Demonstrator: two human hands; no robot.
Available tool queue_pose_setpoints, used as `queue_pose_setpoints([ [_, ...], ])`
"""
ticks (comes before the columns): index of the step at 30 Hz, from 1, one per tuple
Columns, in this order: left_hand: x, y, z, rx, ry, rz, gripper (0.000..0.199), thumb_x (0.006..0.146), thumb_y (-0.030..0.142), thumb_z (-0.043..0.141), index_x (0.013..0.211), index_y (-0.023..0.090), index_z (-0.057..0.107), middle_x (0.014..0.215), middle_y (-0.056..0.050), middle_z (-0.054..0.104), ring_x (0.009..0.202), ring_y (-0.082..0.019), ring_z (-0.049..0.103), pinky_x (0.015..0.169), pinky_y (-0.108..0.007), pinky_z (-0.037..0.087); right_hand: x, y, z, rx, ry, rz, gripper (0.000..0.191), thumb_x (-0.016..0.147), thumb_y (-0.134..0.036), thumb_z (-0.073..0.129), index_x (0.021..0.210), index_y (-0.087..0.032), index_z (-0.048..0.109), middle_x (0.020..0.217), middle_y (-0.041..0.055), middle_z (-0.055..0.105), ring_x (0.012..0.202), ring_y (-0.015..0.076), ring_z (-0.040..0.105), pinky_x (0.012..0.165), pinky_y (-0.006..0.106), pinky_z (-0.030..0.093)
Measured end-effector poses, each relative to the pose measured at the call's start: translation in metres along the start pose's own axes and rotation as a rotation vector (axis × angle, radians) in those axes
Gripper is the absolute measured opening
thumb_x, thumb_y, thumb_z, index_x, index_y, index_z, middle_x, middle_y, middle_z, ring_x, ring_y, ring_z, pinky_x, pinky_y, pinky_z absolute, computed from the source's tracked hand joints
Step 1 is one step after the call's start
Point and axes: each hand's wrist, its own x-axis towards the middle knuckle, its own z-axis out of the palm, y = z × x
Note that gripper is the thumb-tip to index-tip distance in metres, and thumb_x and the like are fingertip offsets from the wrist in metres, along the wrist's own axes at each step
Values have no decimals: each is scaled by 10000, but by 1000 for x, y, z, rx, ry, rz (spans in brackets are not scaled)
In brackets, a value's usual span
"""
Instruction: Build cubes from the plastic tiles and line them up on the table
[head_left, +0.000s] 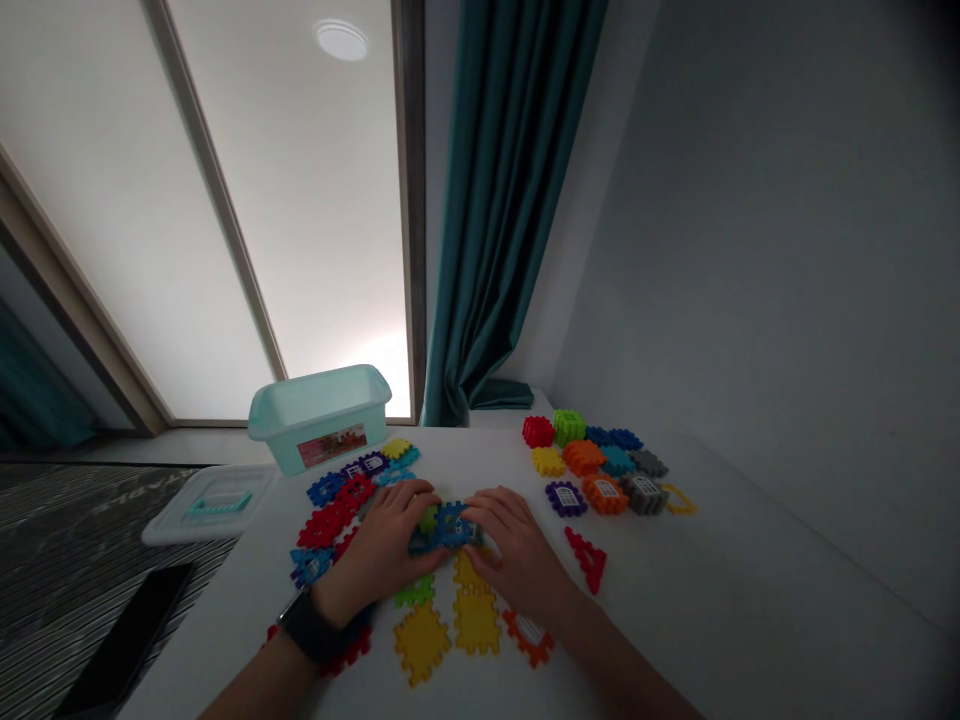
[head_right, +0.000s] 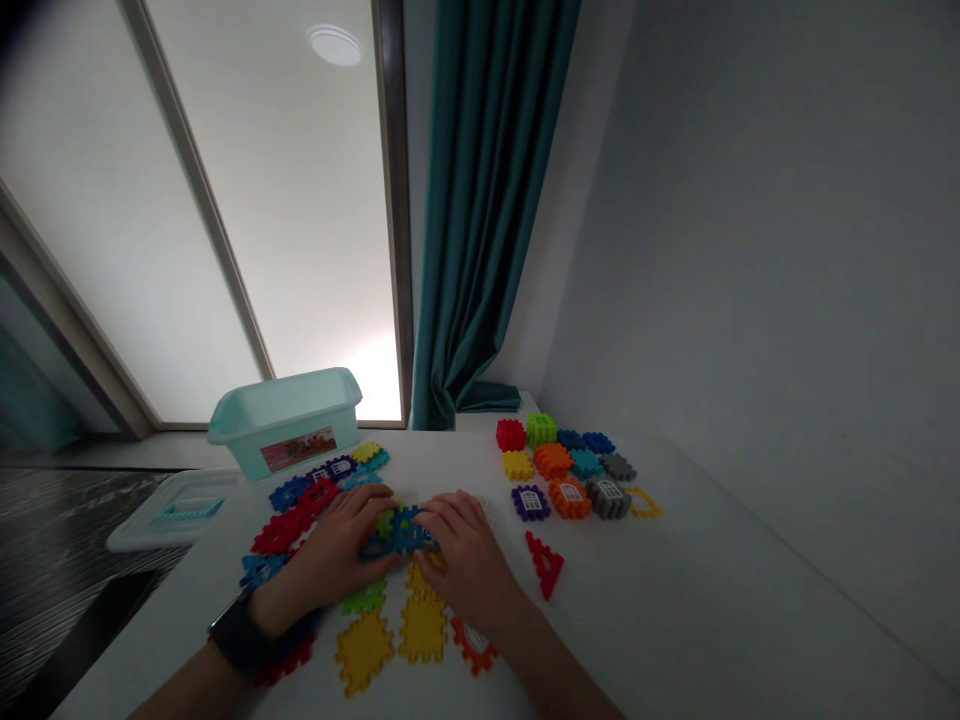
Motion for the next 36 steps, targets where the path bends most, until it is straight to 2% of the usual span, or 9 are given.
queue_pose_setpoints([
  [10,0,8,-8,55,150,86,515,704,258,701,1192,221,540,1329,-142,562,1208,-356,532,1041,-519,427,-1,-4,-6,-5,92,-86,259,940,-203,576,1198,-226,564,1237,102,661,1212,260,578,1081,522,461],
  [17,-1,6,-9,55,189,121,527,709,267,711,1210,216,559,1327,-153,556,1220,-366,523,1044,-532,427,-2,-5,-7,8,92,-86,264,956,-226,570,1218,-238,538,1243,104,654,1214,263,576,1074,528,470],
  [23,-2,6,-8,11,214,99,551,699,244,718,1220,217,540,1335,-161,539,1221,-361,525,1038,-527,441,-2,-3,-6,-15,116,-116,265,945,-212,576,1207,-232,541,1255,117,647,1210,267,585,1062,523,484],
  [28,-2,8,-6,-50,222,65,547,703,206,706,1222,219,534,1341,-153,524,1238,-351,522,1033,-513,459,-1,-4,-6,-62,217,-199,152,941,-159,574,1082,-215,584,1247,119,651,1210,257,590,1045,514,507],
  [32,-1,11,-3,-133,232,38,534,697,175,706,1201,218,538,1337,-146,501,1254,-342,512,1048,-505,455,0,-7,-9,-125,269,-264,126,929,-107,594,999,-208,617,1200,108,668,1191,249,603,1059,507,502],
  [36,2,19,3,-261,247,-11,503,701,140,690,1171,219,529,1296,-133,495,1227,-316,526,1047,-484,457,-1,-8,-12,-141,309,-303,161,931,-61,587,1008,-197,629,1168,108,678,1167,234,618,1074,487,494],
])
